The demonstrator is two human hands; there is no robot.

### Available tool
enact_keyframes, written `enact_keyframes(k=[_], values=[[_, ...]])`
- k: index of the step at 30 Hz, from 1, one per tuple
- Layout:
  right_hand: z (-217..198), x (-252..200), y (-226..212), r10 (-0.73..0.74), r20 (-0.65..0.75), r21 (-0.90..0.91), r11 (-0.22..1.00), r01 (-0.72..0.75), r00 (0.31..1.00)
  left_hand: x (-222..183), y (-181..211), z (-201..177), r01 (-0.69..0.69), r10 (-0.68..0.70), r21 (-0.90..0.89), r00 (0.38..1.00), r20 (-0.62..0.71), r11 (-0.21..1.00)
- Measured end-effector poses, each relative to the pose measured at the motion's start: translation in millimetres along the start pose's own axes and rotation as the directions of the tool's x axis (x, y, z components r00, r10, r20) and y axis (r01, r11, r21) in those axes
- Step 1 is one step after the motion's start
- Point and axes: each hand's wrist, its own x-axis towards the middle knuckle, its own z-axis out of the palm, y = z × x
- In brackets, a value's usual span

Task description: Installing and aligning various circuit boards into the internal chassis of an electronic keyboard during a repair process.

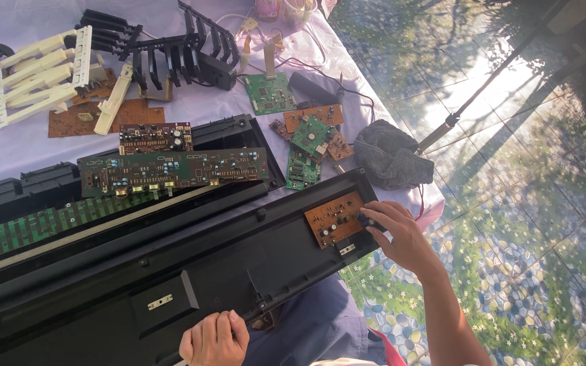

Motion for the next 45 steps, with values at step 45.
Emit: enact_keyframes(k=[45], values=[[37, 35, -95, -0.279, 0.017, 0.264, 0.927, 0.265, 0.960, -7, 6, 0, 0.097, -0.095, -0.032, 0.993, 0.070, 0.995]])
